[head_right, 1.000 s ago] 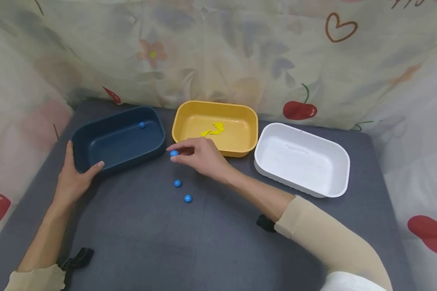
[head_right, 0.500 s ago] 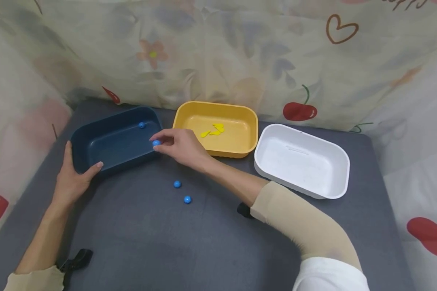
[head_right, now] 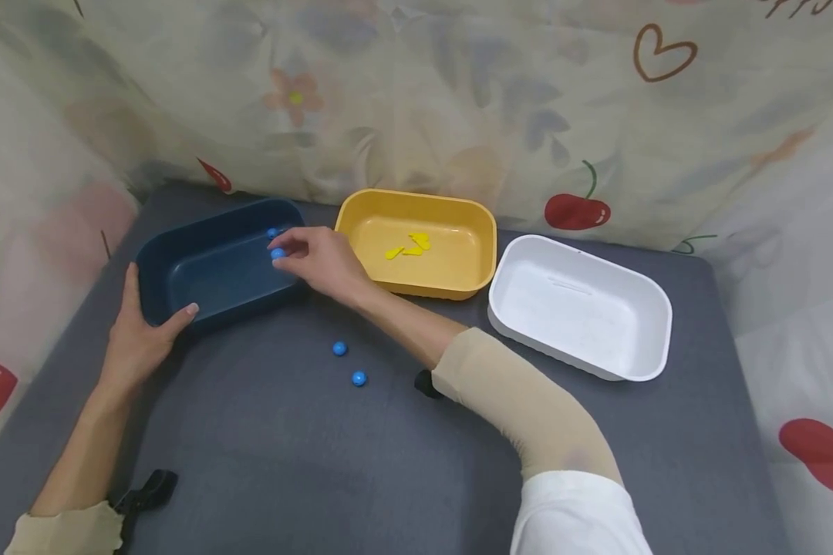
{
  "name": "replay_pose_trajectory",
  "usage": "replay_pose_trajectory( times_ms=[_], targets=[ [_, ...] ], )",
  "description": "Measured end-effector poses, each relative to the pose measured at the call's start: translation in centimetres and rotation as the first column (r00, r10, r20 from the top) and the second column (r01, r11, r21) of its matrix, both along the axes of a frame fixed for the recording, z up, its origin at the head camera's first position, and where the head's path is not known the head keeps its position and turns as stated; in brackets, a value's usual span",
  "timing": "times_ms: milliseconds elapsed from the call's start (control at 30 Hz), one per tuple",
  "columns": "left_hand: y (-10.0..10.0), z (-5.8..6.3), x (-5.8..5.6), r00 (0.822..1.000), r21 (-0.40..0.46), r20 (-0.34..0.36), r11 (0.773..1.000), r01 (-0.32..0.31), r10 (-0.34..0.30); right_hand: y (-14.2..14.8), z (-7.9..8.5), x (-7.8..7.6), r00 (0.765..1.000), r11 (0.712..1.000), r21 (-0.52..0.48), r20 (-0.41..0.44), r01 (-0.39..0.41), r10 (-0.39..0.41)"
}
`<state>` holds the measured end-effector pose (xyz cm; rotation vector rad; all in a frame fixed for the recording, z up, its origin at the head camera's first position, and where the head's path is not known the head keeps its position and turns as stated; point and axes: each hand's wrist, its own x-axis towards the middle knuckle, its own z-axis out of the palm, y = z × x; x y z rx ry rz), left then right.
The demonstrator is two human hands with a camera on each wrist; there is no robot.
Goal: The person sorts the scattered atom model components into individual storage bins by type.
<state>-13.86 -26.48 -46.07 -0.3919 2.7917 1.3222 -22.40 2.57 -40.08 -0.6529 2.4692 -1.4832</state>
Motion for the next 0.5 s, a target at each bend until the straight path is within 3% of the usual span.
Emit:
replay_pose_trajectory(
  times_ms=[500],
  targets=[
    [0.3,0.2,-0.1,1.0,-0.008,0.008,1.0,-0.027,0.027,-3.9,-1.0,-2.6,1.0,0.999,0.025,0.008,0.027,-0.027]
  ],
)
